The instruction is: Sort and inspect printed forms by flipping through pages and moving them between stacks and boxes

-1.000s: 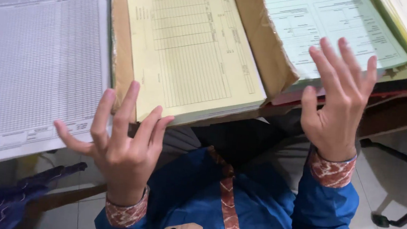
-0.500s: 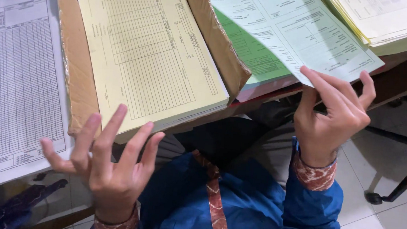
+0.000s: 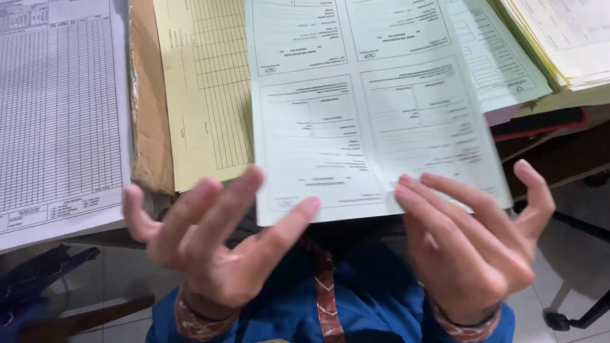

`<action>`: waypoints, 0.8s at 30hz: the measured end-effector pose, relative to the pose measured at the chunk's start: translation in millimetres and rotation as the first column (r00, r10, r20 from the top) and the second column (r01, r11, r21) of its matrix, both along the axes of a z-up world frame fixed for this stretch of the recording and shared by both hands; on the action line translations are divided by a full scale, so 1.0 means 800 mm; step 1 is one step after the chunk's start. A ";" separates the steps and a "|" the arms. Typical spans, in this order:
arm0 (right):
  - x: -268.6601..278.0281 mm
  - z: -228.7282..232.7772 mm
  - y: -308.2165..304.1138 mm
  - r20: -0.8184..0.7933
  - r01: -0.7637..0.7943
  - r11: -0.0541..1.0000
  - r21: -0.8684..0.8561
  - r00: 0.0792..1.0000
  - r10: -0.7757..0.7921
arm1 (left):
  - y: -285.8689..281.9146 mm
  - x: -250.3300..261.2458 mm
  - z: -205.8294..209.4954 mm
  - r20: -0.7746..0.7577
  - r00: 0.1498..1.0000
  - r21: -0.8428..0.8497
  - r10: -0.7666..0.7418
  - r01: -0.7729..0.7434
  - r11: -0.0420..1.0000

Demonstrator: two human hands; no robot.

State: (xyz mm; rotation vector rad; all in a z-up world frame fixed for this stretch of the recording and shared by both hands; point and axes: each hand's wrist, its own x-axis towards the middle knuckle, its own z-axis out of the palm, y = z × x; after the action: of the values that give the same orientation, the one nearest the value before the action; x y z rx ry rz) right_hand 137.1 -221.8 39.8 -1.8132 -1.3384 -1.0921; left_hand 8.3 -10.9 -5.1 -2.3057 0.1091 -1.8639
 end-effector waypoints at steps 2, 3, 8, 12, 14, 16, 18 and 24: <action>0.017 -0.007 -0.017 -0.023 0.013 1.000 -0.007 1.000 -0.014 | 0.028 -0.023 -0.025 -0.042 0.994 -0.254 0.099 -0.106 0.961; 0.020 -0.003 -0.015 -0.025 0.009 1.000 -0.010 1.000 -0.010 | 0.021 -0.026 -0.011 -0.044 0.994 -0.256 0.103 -0.111 0.960; 0.014 -0.008 -0.002 0.112 -0.104 0.994 -0.019 0.988 0.105 | 0.008 -0.022 0.009 -0.239 0.920 -0.062 0.310 -0.333 0.941; -0.015 0.012 0.015 0.083 -0.140 0.990 -0.015 0.987 0.141 | -0.045 -0.003 0.057 -0.374 0.925 -0.050 0.067 -0.092 0.994; 0.006 0.006 0.006 0.091 -0.286 0.952 -0.107 0.951 0.296 | -0.043 0.004 0.059 -0.273 0.953 -0.121 -0.130 0.100 0.988; 0.025 0.006 0.010 0.047 -0.281 0.955 -0.097 0.957 0.286 | -0.037 0.002 0.053 -0.194 0.969 -0.089 -0.151 0.135 0.987; 0.049 0.004 0.011 -0.004 -0.273 0.958 -0.088 0.962 0.274 | -0.029 -0.004 0.049 -0.122 0.977 -0.057 -0.175 0.169 0.984; 0.112 -0.007 0.015 0.012 -0.288 0.928 -0.238 0.954 0.299 | -0.005 -0.038 0.054 -0.248 0.898 0.111 -0.363 0.399 0.910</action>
State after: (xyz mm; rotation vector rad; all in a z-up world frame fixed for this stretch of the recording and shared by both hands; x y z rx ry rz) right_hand 226.7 -210.0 33.9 -1.6814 -1.7653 -0.8494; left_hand -22.0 -14.6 38.1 -2.5057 0.7670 -1.6609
